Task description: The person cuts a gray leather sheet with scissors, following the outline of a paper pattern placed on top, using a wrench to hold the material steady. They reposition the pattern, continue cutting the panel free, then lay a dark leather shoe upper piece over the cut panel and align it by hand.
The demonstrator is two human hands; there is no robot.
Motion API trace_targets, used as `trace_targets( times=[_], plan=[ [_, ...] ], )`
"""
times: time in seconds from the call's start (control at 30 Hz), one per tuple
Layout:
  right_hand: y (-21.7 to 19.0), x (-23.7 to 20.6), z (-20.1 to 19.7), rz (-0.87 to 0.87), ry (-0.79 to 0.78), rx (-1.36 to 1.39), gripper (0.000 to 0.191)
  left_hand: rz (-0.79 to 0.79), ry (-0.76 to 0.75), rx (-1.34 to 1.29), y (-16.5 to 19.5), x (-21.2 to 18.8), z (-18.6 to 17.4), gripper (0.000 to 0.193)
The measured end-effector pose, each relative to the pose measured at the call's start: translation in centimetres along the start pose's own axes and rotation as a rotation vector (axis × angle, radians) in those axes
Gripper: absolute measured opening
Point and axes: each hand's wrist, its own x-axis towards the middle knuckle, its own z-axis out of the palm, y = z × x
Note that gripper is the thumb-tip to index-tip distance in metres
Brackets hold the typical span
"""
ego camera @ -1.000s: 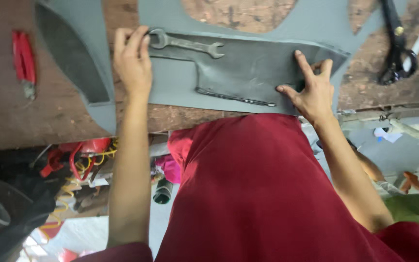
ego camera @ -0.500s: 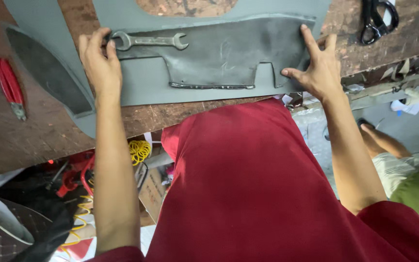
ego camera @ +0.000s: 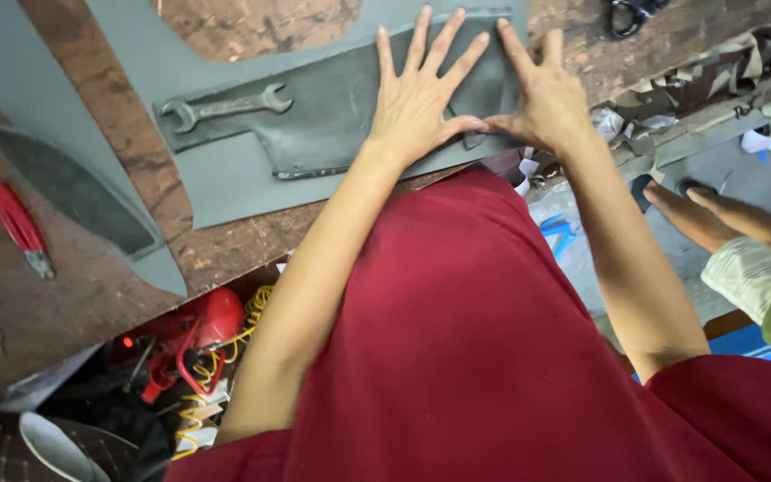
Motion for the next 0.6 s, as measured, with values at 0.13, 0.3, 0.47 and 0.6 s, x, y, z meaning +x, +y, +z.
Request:
trace_targets(
  times=[0.13, 0.3, 0.47, 0.6],
  plan=[
    [0.8, -0.4, 0.0, 0.094, -0.027, 0.166, 0.124, -0.055, -0.133, 0.07, 0.7, 1.1, 0.6, 0.108],
    [2.2, -1.3, -0.6, 0.121, -0.016, 0.355, 0.109, -0.027, -0.117, 0.077, 0.5, 0.9, 1.2, 0.106],
    [1.8, -0.8, -0.9, 0.028, 0.114, 0.393, 0.104, -0.067, -0.176, 0.082, 0.7, 1.1, 1.1, 0.106],
    [0.6, -0.5, -0.7, 0.049, 0.014, 0.232, 0.113, -0.053, -0.163, 0.092, 0.8, 1.1, 1.1, 0.106]
  ],
)
